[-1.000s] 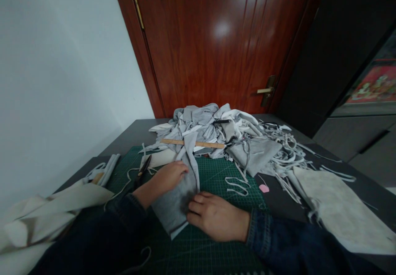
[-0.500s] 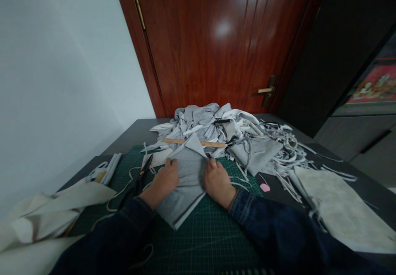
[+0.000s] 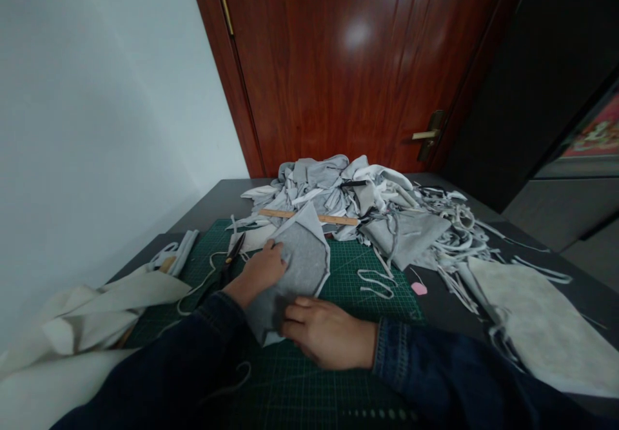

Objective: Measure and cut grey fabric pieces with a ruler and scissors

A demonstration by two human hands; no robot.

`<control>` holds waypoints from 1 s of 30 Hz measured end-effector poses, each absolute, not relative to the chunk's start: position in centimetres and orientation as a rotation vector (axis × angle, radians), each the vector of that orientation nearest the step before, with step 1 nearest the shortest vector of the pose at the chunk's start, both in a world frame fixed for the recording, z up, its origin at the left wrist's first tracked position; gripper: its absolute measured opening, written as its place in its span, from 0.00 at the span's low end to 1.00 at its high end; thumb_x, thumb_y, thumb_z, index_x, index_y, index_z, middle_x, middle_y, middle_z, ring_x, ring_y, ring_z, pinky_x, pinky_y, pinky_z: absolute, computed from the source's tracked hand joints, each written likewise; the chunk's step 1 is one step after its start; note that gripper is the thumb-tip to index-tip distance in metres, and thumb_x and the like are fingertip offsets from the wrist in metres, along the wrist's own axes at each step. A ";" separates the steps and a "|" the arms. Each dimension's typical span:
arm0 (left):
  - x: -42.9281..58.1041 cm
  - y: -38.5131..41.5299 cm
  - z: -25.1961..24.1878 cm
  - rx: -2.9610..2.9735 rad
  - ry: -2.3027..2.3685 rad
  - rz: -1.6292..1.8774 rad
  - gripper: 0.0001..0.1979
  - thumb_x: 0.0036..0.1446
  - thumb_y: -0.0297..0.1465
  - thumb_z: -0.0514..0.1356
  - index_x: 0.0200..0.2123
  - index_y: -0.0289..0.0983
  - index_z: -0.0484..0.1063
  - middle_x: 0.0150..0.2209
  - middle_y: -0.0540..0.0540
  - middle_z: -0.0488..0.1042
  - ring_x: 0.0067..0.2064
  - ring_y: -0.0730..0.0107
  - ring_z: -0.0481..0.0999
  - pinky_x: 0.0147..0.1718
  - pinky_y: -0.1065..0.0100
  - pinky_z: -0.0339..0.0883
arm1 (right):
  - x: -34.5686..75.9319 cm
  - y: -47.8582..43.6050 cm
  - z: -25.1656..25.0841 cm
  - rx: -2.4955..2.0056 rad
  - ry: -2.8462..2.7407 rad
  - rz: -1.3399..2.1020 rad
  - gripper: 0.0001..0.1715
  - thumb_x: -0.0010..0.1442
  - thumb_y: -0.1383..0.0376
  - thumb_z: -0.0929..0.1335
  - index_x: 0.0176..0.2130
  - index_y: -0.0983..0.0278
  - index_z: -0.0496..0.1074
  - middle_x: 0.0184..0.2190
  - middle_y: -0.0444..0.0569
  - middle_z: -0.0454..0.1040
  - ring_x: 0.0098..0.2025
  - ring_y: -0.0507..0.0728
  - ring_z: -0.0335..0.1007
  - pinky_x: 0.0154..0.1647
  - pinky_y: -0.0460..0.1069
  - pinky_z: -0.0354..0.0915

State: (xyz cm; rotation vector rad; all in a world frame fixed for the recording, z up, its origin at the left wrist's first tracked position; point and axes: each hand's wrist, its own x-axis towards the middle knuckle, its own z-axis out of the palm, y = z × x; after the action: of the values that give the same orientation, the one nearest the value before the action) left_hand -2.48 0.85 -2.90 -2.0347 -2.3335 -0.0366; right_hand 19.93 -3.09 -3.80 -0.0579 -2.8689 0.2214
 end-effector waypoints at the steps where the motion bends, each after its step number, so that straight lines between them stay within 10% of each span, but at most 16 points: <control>1: -2.4 0.8 -2.9 -2.015 -2.341 -0.025 0.21 0.71 0.34 0.63 0.64 0.38 0.69 0.65 0.38 0.70 0.56 0.54 0.78 0.53 0.50 0.76 | 20.3 -3.1 -3.8 -0.094 -2.870 0.278 0.18 0.68 0.66 0.69 0.56 0.68 0.72 0.49 0.55 0.76 0.50 0.61 0.70 0.56 0.54 0.68; 4: -1.7 0.6 -2.8 -1.964 -2.360 0.010 0.23 0.72 0.35 0.62 0.66 0.39 0.67 0.67 0.37 0.67 0.56 0.54 0.78 0.53 0.49 0.76 | 21.7 -3.2 -3.9 -0.188 -2.869 0.385 0.27 0.66 0.62 0.72 0.60 0.68 0.69 0.50 0.56 0.75 0.51 0.61 0.70 0.60 0.55 0.66; 8: -0.5 0.2 -2.7 -1.922 -2.362 0.040 0.25 0.73 0.33 0.59 0.70 0.40 0.64 0.70 0.34 0.64 0.53 0.53 0.80 0.52 0.48 0.76 | 23.2 -3.9 -3.8 -0.070 -2.942 0.317 0.15 0.69 0.62 0.69 0.54 0.63 0.74 0.44 0.52 0.75 0.47 0.60 0.69 0.52 0.54 0.68; 15: 2.4 -1.2 -3.1 -1.889 -2.233 -0.034 0.26 0.70 0.23 0.49 0.69 0.30 0.65 0.69 0.24 0.63 0.56 0.39 0.74 0.47 0.44 0.74 | 24.3 -4.8 -3.5 0.115 -2.825 0.295 0.17 0.72 0.68 0.64 0.57 0.67 0.74 0.63 0.58 0.72 0.68 0.60 0.60 0.70 0.56 0.60; 22: 2.9 -1.3 -3.1 -2.313 -1.907 -0.105 0.26 0.73 0.25 0.49 0.69 0.46 0.68 0.72 0.50 0.66 0.72 0.55 0.60 0.69 0.52 0.58 | 24.7 -4.4 -4.8 0.022 -2.833 0.189 0.16 0.70 0.66 0.66 0.55 0.69 0.73 0.54 0.59 0.77 0.53 0.62 0.70 0.61 0.59 0.65; 30: 3.3 2.5 -5.0 -2.212 -2.221 -0.128 0.29 0.76 0.45 0.48 0.76 0.50 0.56 0.78 0.45 0.51 0.77 0.26 0.44 0.63 0.15 0.43 | 26.0 -3.8 -4.3 -0.156 -2.816 0.255 0.16 0.71 0.67 0.65 0.56 0.67 0.73 0.49 0.57 0.76 0.48 0.62 0.69 0.51 0.55 0.68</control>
State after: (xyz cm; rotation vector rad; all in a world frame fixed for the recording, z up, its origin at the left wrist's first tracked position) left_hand 3.32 2.46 -4.96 -2.2120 -2.2209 -0.1279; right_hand 26.04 -3.79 -4.27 -0.1563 -2.8164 0.2555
